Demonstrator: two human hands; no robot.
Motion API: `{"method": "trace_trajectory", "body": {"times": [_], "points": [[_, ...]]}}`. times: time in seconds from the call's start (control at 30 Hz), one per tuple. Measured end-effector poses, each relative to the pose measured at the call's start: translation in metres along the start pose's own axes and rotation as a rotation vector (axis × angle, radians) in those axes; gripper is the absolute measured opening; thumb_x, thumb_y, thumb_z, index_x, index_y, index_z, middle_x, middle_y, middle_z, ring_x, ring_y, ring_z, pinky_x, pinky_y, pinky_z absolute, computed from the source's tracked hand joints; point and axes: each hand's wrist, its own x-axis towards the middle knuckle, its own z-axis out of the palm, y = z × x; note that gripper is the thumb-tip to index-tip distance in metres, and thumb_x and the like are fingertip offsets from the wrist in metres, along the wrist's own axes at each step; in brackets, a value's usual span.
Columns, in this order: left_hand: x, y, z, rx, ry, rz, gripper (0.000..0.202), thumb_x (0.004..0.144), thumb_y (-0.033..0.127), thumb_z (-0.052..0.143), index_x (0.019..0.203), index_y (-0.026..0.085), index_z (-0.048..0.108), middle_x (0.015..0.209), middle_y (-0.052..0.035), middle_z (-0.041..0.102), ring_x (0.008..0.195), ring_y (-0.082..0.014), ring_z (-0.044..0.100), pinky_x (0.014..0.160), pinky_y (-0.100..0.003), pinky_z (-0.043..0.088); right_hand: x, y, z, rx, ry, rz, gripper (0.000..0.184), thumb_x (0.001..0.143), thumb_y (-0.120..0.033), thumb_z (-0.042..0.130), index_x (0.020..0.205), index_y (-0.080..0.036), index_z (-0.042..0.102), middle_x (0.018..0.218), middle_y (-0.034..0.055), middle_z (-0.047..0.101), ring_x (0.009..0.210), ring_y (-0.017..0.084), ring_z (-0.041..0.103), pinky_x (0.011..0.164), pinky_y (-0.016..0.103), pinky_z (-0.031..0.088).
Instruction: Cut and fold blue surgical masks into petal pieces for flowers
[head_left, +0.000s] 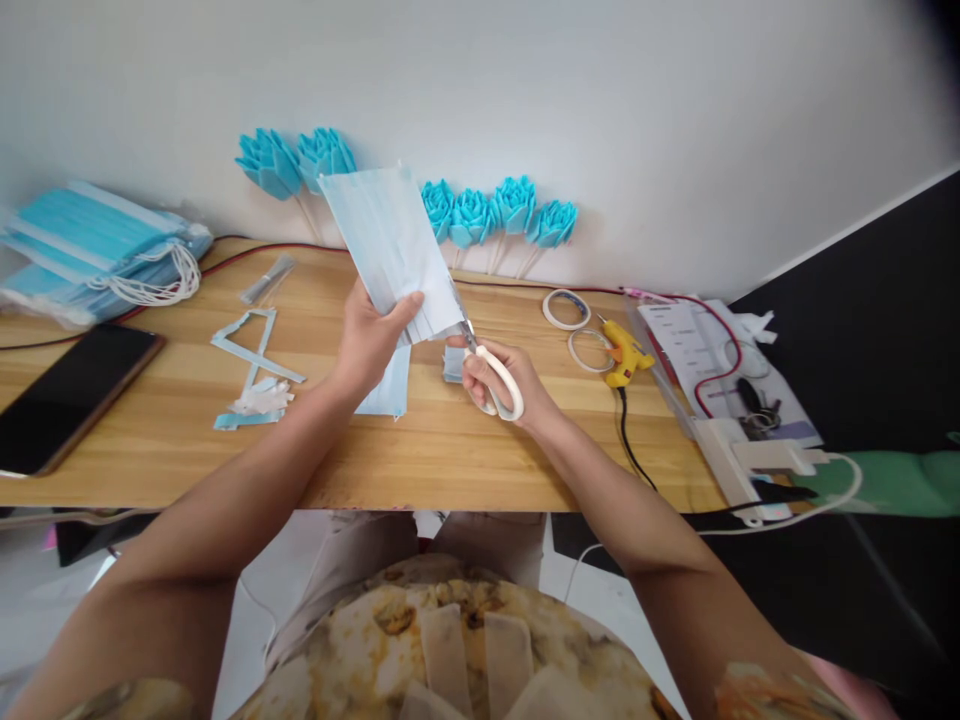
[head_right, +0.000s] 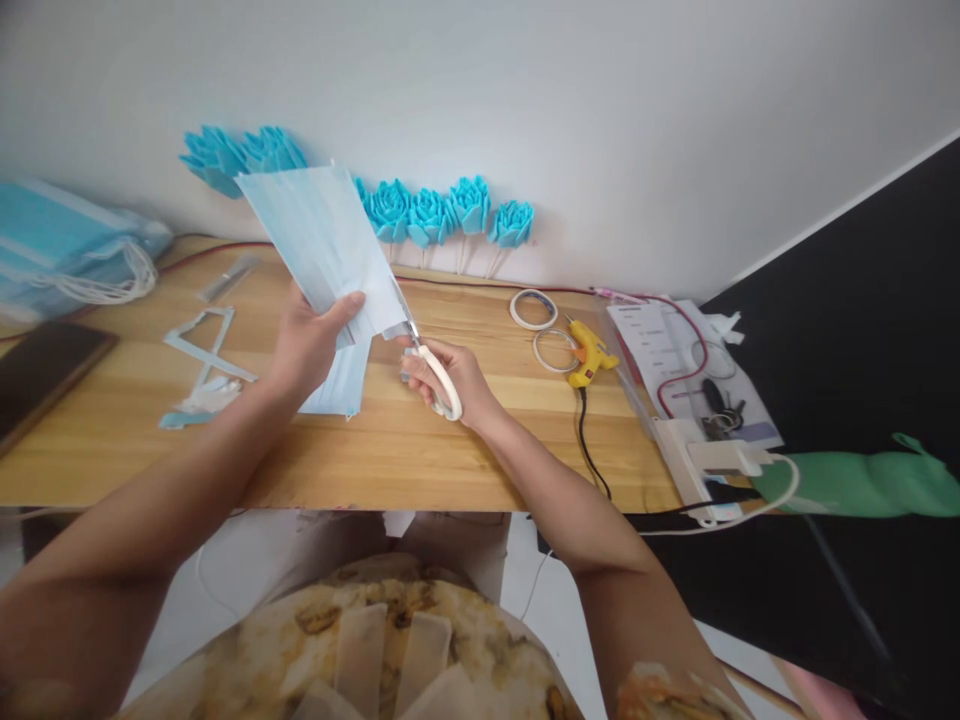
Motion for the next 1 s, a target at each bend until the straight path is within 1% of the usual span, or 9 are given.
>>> {"method": "trace_trajectory", "body": {"times": [0.17,0.27,0.4,0.57,0.63,0.73,0.8,0.9,1.0], "points": [[-0.003,0.005,0.003,-0.044,-0.032,-0.028,0.063,0.073,0.054,0.084,0.119,0.019,0.06,0.119,-0.0112,0.071,0.115,-0.0318,0.067,0.101,-0.045,0.054,0.001,0.003,0.001,-0.019,-0.009,0.005,0.062,0.076,-0.053,0.081,0.12,-0.01,0.07,0.059,-0.0062,0.059,0.041,0.004,0.045,0.038,0.02,0.033],[-0.004,0.006,0.004,-0.086,-0.067,-0.074,0.066,0.07,0.05,0.088,0.12,0.019,0.06,0.115,-0.0099,0.071,0.113,-0.0311,0.068,0.099,-0.045,0.056,0.001,0.004,0.0,-0.048,-0.039,-0.016,0.059,0.077,-0.054,0.08,0.117,-0.012,0.071,0.061,-0.006,0.058,0.043,0.004,0.044,0.04,0.02,0.032],[-0.005,0.007,0.006,-0.145,-0.05,-0.155,0.061,0.065,0.04,0.09,0.113,0.018,0.06,0.115,-0.0096,0.071,0.11,-0.0304,0.069,0.097,-0.045,0.057,0.001,0.001,-0.003,-0.09,-0.096,-0.029,0.063,0.078,-0.06,0.077,0.121,-0.015,0.068,0.068,-0.0046,0.058,0.049,0.005,0.046,0.045,0.022,0.034],[-0.008,0.011,0.009,-0.186,-0.067,-0.185,0.056,0.063,0.038,0.09,0.107,0.018,0.06,0.113,-0.009,0.072,0.107,-0.0289,0.07,0.094,-0.043,0.058,0.001,-0.004,-0.005,-0.149,-0.135,-0.075,0.07,0.077,-0.068,0.074,0.125,-0.018,0.064,0.082,-0.0012,0.058,0.062,0.009,0.049,0.054,0.024,0.037],[-0.009,0.011,0.011,-0.193,-0.077,-0.19,0.058,0.061,0.038,0.09,0.106,0.018,0.059,0.11,-0.0081,0.072,0.103,-0.0279,0.07,0.09,-0.042,0.059,0.001,-0.005,-0.005,-0.152,-0.126,-0.082,0.071,0.075,-0.072,0.073,0.119,-0.017,0.064,0.082,-0.0003,0.058,0.063,0.009,0.05,0.054,0.025,0.038],[-0.012,0.01,0.013,-0.18,-0.107,-0.194,0.061,0.061,0.037,0.09,0.109,0.018,0.059,0.109,-0.0084,0.072,0.099,-0.0271,0.071,0.087,-0.041,0.058,0.001,-0.004,-0.006,-0.168,-0.119,-0.103,0.062,0.076,-0.074,0.071,0.101,-0.018,0.062,0.081,0.0001,0.058,0.063,0.01,0.052,0.056,0.025,0.039],[-0.013,0.009,0.014,-0.154,-0.135,-0.189,0.062,0.062,0.037,0.09,0.113,0.018,0.059,0.108,-0.0087,0.072,0.098,-0.0271,0.07,0.086,-0.041,0.058,0.002,-0.002,-0.006,-0.175,-0.122,-0.111,0.058,0.078,-0.073,0.07,0.094,-0.018,0.06,0.08,0.0001,0.059,0.063,0.01,0.053,0.056,0.025,0.039],[-0.014,0.008,0.014,-0.127,-0.154,-0.176,0.063,0.063,0.04,0.089,0.113,0.018,0.058,0.105,-0.0085,0.072,0.097,-0.028,0.071,0.084,-0.042,0.058,0.003,0.0,-0.007,-0.167,-0.116,-0.106,0.058,0.077,-0.074,0.071,0.093,-0.019,0.059,0.079,-0.0003,0.059,0.061,0.009,0.051,0.053,0.024,0.038],[-0.014,0.008,0.014,-0.158,-0.171,-0.163,0.059,0.07,0.048,0.085,0.114,0.019,0.058,0.11,-0.0102,0.072,0.104,-0.0299,0.07,0.088,-0.043,0.059,0.004,0.002,-0.008,-0.163,-0.114,-0.107,0.056,0.079,-0.072,0.07,0.093,-0.019,0.059,0.08,0.0,0.061,0.06,0.009,0.051,0.052,0.024,0.039]]}}
